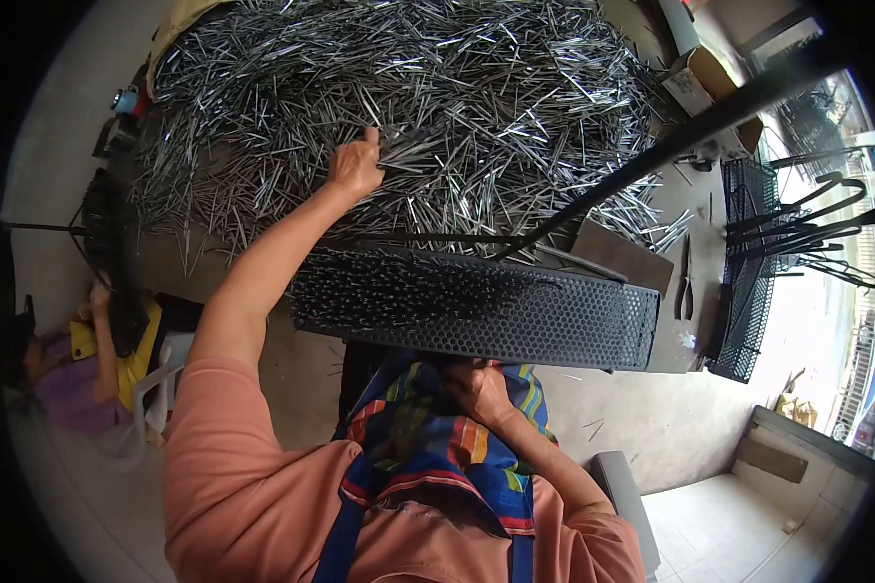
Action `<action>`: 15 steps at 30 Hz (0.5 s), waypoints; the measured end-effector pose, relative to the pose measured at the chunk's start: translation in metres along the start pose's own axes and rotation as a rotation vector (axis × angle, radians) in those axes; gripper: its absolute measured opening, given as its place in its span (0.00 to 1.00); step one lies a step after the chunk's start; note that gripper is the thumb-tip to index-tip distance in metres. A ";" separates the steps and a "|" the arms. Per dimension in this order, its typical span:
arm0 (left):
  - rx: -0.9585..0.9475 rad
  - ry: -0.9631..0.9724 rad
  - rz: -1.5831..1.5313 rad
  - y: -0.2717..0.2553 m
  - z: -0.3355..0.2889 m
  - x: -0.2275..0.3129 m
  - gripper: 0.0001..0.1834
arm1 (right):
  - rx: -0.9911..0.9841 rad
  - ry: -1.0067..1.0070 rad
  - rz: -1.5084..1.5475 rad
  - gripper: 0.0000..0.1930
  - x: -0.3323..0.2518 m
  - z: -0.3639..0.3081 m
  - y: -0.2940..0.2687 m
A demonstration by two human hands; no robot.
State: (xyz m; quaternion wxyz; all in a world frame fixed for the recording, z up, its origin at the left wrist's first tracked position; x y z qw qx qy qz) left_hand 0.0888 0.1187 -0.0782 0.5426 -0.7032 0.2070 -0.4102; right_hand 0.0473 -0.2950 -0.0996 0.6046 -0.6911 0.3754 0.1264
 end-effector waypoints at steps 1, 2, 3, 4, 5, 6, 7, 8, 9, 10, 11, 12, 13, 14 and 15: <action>0.080 -0.070 -0.083 -0.012 0.000 -0.003 0.26 | -0.001 -0.055 -0.032 0.11 -0.009 -0.002 -0.010; 0.160 -0.139 -0.167 -0.023 0.000 -0.006 0.24 | -0.001 -0.108 -0.065 0.11 -0.017 -0.004 -0.021; 0.297 -0.200 -0.281 -0.036 0.001 -0.011 0.24 | 0.004 -0.108 -0.065 0.11 -0.021 -0.008 -0.032; 0.515 -0.145 -0.376 -0.055 0.000 -0.019 0.19 | 0.014 -0.110 0.065 0.10 -0.024 -0.011 -0.042; 0.534 -0.225 -0.493 -0.065 0.005 -0.033 0.15 | 0.023 -0.112 0.195 0.10 -0.026 -0.015 -0.054; 0.544 -0.302 -0.618 -0.074 0.010 -0.041 0.13 | 0.000 0.046 0.244 0.09 -0.024 -0.021 -0.074; 0.618 -0.311 -0.936 -0.075 0.017 -0.059 0.11 | -0.028 0.187 0.297 0.08 -0.018 -0.026 -0.090; 0.680 -0.305 -1.264 -0.071 0.024 -0.072 0.11 | 0.182 0.108 0.315 0.07 -0.008 -0.029 -0.113; 0.655 -0.362 -1.585 -0.065 0.027 -0.033 0.09 | 0.337 0.269 0.187 0.07 0.006 -0.034 -0.145; 0.612 -0.355 -1.735 -0.064 0.028 -0.008 0.08 | 0.594 0.224 0.308 0.05 0.026 -0.039 -0.170; 0.613 -0.381 -1.843 -0.062 0.024 0.008 0.08 | 0.719 0.249 0.325 0.05 0.022 -0.028 -0.204; 0.609 -0.403 -1.955 -0.060 0.023 0.025 0.07 | 0.746 0.307 0.294 0.06 0.029 -0.015 -0.231; 0.573 -0.402 -1.946 -0.057 0.020 0.041 0.06 | 0.784 0.314 0.183 0.06 0.030 0.004 -0.256; 0.572 -0.293 -2.010 -0.054 0.022 0.052 0.05 | 0.820 0.210 0.267 0.07 0.031 0.030 -0.271; 0.553 -0.316 -2.027 -0.049 0.024 0.067 0.05 | 0.712 0.249 0.293 0.10 0.019 0.058 -0.287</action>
Point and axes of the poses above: each hand's wrist, its own z-axis towards the middle knuckle, its own y-axis out of the palm, x = y × z, the point moved 5 cm from there along z, towards the middle knuckle, and after that the axes turned 11 degrees about -z, right-handed, at the moved point
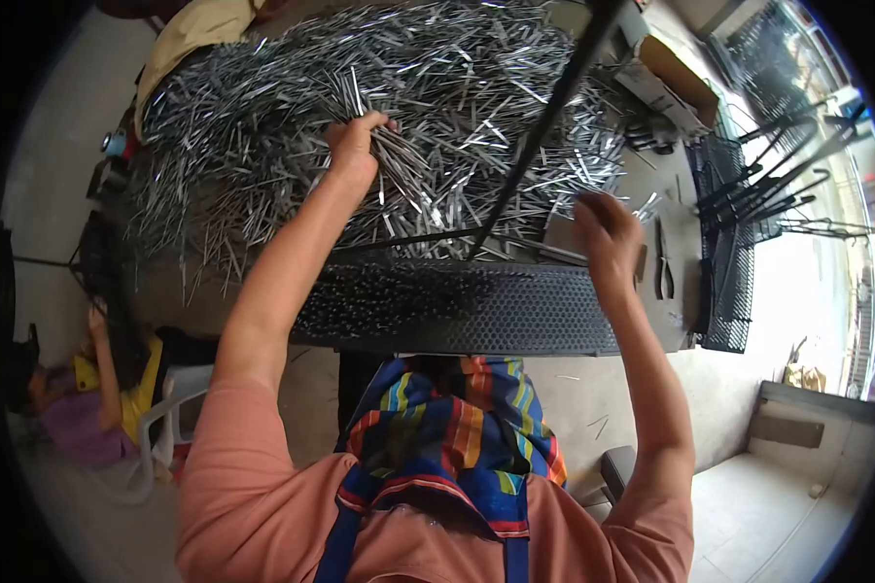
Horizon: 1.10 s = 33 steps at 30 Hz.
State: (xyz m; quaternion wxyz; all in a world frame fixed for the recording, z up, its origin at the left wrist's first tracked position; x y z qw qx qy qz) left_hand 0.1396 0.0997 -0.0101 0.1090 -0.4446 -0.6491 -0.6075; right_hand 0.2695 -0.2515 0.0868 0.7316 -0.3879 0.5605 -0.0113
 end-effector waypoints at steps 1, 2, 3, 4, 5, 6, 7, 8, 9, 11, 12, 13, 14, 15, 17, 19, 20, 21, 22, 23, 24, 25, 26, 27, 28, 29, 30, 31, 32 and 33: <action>-0.001 -0.031 -0.013 0.017 -0.008 -0.014 0.06 | -0.096 -0.013 0.025 0.18 0.000 0.031 0.016; 0.041 -0.008 -0.033 0.047 -0.031 -0.024 0.07 | -0.108 -0.171 -0.109 0.32 -0.001 0.054 0.026; 0.007 0.008 -0.006 0.060 -0.036 -0.027 0.08 | -0.215 -0.305 -0.333 0.45 -0.021 0.072 0.049; -0.006 0.069 0.052 0.069 -0.038 -0.031 0.09 | -0.237 -0.391 -0.416 0.48 -0.035 0.081 0.072; -0.015 0.132 0.111 0.075 -0.037 -0.037 0.10 | -0.261 -0.477 -0.498 0.51 -0.046 0.084 0.097; -0.012 0.246 0.114 0.078 -0.030 -0.042 0.11 | -0.253 -0.471 -0.526 0.44 -0.058 0.083 0.117; -0.018 0.242 0.116 0.087 -0.034 -0.047 0.11 | -0.241 -0.453 -0.558 0.37 -0.060 0.083 0.130; -0.024 0.178 0.017 0.100 -0.044 -0.054 0.13 | -0.134 -0.447 -0.499 0.27 -0.046 0.092 0.132; -0.015 0.127 -0.076 0.102 -0.049 -0.057 0.16 | -0.046 -0.437 -0.480 0.17 -0.043 0.095 0.135; 0.058 0.075 -0.069 0.103 -0.052 -0.066 0.18 | 0.007 -0.491 -0.440 0.14 -0.032 0.097 0.132; 0.028 -0.011 -0.076 0.107 -0.056 -0.076 0.19 | 0.031 -0.477 -0.425 0.13 -0.018 0.103 0.134; 0.007 -0.089 -0.080 0.108 -0.065 -0.077 0.19 | 0.047 -0.468 -0.402 0.13 -0.019 0.103 0.136; -0.032 0.041 -0.007 0.113 -0.075 -0.071 0.20 | 0.098 -0.453 -0.458 0.13 -0.016 0.100 0.134; -0.014 0.063 0.068 0.118 -0.081 -0.067 0.20 | 0.111 -0.429 -0.464 0.12 -0.019 0.099 0.132; 0.028 0.038 -0.012 0.111 -0.063 -0.080 0.18 | 0.071 -0.475 -0.508 0.12 -0.028 0.098 0.129; 0.027 -0.069 0.005 0.134 -0.089 -0.074 0.09 | 0.077 -0.498 -0.532 0.14 -0.025 0.101 0.119; 0.015 -0.118 0.010 0.140 -0.090 -0.076 0.10 | 0.102 -0.580 -0.540 0.14 -0.023 0.106 0.118; 0.004 -0.163 0.011 0.144 -0.090 -0.075 0.11 | 0.128 -0.667 -0.547 0.14 -0.023 0.109 0.117; 0.045 -0.154 0.025 0.131 -0.074 -0.076 0.12 | 0.071 -0.708 -0.528 0.20 -0.033 0.105 0.117; 0.060 -0.127 0.028 0.115 -0.054 -0.075 0.12 | 0.062 -0.729 -0.505 0.20 -0.042 0.097 0.114; 0.100 -0.144 -0.020 0.096 -0.033 -0.079 0.12 | -0.028 -0.652 -0.185 0.24 -0.043 0.091 0.108; 0.125 -0.190 -0.067 0.105 -0.038 -0.080 0.11 | -0.103 -0.544 0.110 0.28 -0.032 0.092 0.097; 0.050 -0.177 -0.063 0.115 -0.049 -0.082 0.10 | -0.112 -0.209 0.452 0.35 0.003 0.099 0.100; 0.053 -0.160 -0.062 0.118 -0.053 -0.074 0.10 | -0.065 0.000 0.728 0.29 0.014 0.098 0.096; 0.084 -0.066 -0.054 0.121 -0.057 -0.070 0.08 | -0.120 0.174 0.833 0.27 0.035 0.103 0.107; 0.114 0.028 -0.046 0.125 -0.062 -0.066 0.09 | -0.175 0.349 0.935 0.25 0.054 0.106 0.120; 0.048 0.030 -0.154 0.136 -0.081 -0.065 0.10 | -0.162 0.436 1.082 0.25 0.052 0.104 0.129; 0.051 0.129 -0.061 0.134 -0.081 -0.065 0.11 | -0.159 0.510 1.233 0.25 0.034 0.100 0.143; 0.049 0.169 0.001 0.129 -0.081 -0.061 0.11 | -0.156 0.542 1.282 0.25 -0.003 0.090 0.142; 0.012 0.168 0.057 0.142 -0.090 -0.074 0.12 | -0.037 0.512 1.066 0.25 0.017 0.112 0.148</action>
Point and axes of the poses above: each hand's wrist, its own z-axis towards the middle knuckle, its own y-axis out of the palm, x = y × z, the point moved 5 cm from there along z, towards the middle knuckle, and after that the axes turned 11 degrees about -z, right-handed, at the moved point
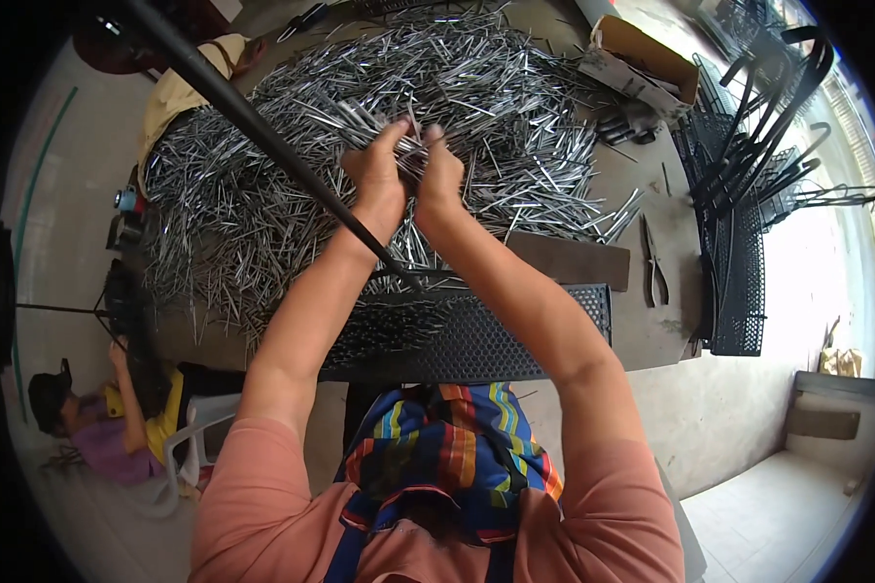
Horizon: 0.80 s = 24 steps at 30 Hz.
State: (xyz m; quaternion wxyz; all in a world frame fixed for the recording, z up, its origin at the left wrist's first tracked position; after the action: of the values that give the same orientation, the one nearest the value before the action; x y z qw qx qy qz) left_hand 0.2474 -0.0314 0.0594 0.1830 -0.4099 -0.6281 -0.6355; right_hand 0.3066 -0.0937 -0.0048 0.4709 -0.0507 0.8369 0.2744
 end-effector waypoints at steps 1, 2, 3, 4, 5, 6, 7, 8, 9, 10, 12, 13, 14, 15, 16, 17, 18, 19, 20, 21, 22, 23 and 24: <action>-0.080 -0.052 -0.035 0.017 -0.023 0.005 0.11 | 0.014 -0.156 -0.177 0.24 -0.001 0.018 -0.006; -0.086 -0.061 -0.036 0.016 -0.024 0.005 0.11 | 0.013 -0.307 -0.358 0.23 -0.004 0.024 -0.004; -0.176 -0.165 -0.016 0.015 -0.020 0.003 0.10 | 0.105 -0.393 -0.472 0.20 -0.006 0.021 0.001; -0.267 -0.271 0.004 0.015 -0.018 -0.002 0.10 | 0.104 -0.391 -0.475 0.20 -0.005 0.020 0.000; -0.291 -0.243 0.071 0.010 -0.015 -0.007 0.09 | 0.137 -0.453 -0.664 0.20 -0.009 0.018 -0.002; -0.285 -0.241 0.071 0.000 -0.004 -0.013 0.09 | 0.162 -0.515 -0.853 0.19 -0.013 0.013 0.001; -0.241 -0.270 0.043 -0.009 0.007 -0.016 0.09 | 0.089 -0.391 -0.970 0.24 -0.020 -0.003 0.008; -0.197 -0.298 0.015 -0.021 0.017 -0.019 0.09 | 0.059 -0.450 -1.164 0.24 -0.012 0.001 0.011; -0.049 -0.317 0.090 -0.005 0.002 -0.013 0.06 | -0.064 -0.374 -1.055 0.24 -0.002 0.020 -0.017; 0.036 -0.344 0.020 -0.033 0.032 -0.021 0.07 | -0.269 -0.314 -0.928 0.25 0.004 0.010 -0.001; -0.144 -0.517 -0.010 -0.058 0.062 -0.049 0.07 | -0.435 -0.101 -0.719 0.26 0.014 0.009 -0.023; -0.193 -0.585 0.083 -0.063 0.051 -0.038 0.07 | -0.442 0.004 -0.664 0.26 0.007 -0.003 -0.024; -0.191 -0.595 0.083 -0.068 0.049 -0.028 0.07 | -0.448 0.109 -0.607 0.26 -0.001 -0.015 -0.025; -0.491 -0.622 0.220 -0.061 0.041 -0.016 0.09 | -0.444 0.109 -0.608 0.26 -0.014 -0.026 -0.017; -0.788 -0.641 0.357 -0.058 0.029 -0.012 0.12 | -0.469 0.116 -0.588 0.25 -0.022 -0.035 -0.006; -0.792 -0.680 0.301 -0.060 0.019 -0.013 0.20 | -0.495 0.123 -0.568 0.24 -0.024 -0.039 0.001; -0.814 -0.700 0.295 -0.054 0.013 -0.018 0.20 | -0.740 0.200 -0.005 0.24 -0.007 -0.007 0.000; -0.916 -0.777 0.509 -0.068 0.014 -0.022 0.22 | -0.718 0.187 0.027 0.24 -0.014 -0.008 0.010; -1.013 -0.853 0.727 -0.082 0.014 -0.025 0.25 | -0.695 0.174 0.059 0.23 -0.021 -0.010 0.019; -0.931 -0.900 0.687 -0.095 0.018 -0.033 0.25 | -0.535 0.130 -0.092 0.21 -0.023 -0.004 0.012; -0.932 -0.902 0.684 -0.095 0.023 -0.037 0.25 | -0.730 0.052 -0.158 0.19 -0.025 0.007 0.018; -1.008 -0.788 1.007 -0.098 0.032 -0.042 0.24 | -0.584 -0.101 -0.454 0.18 -0.023 0.016 -0.003; -1.025 -0.658 1.332 -0.117 0.047 -0.038 0.23 | -0.462 -0.239 -0.742 0.17 -0.028 -0.002 0.005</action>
State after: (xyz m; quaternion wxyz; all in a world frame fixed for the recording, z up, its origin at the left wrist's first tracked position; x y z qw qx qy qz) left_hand 0.1963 0.0194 -0.0509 0.1191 -0.8812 0.0789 -0.4507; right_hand 0.3187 -0.0948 0.0208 0.6071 -0.4190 0.6187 0.2705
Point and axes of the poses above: each hand's wrist, its own z-axis towards the middle knuckle, its own y-axis out of the palm, x = y × z, the point moved 5 cm from there along z, towards the middle knuckle, and after that the axes turned 11 degrees about -z, right-handed, at the moved point
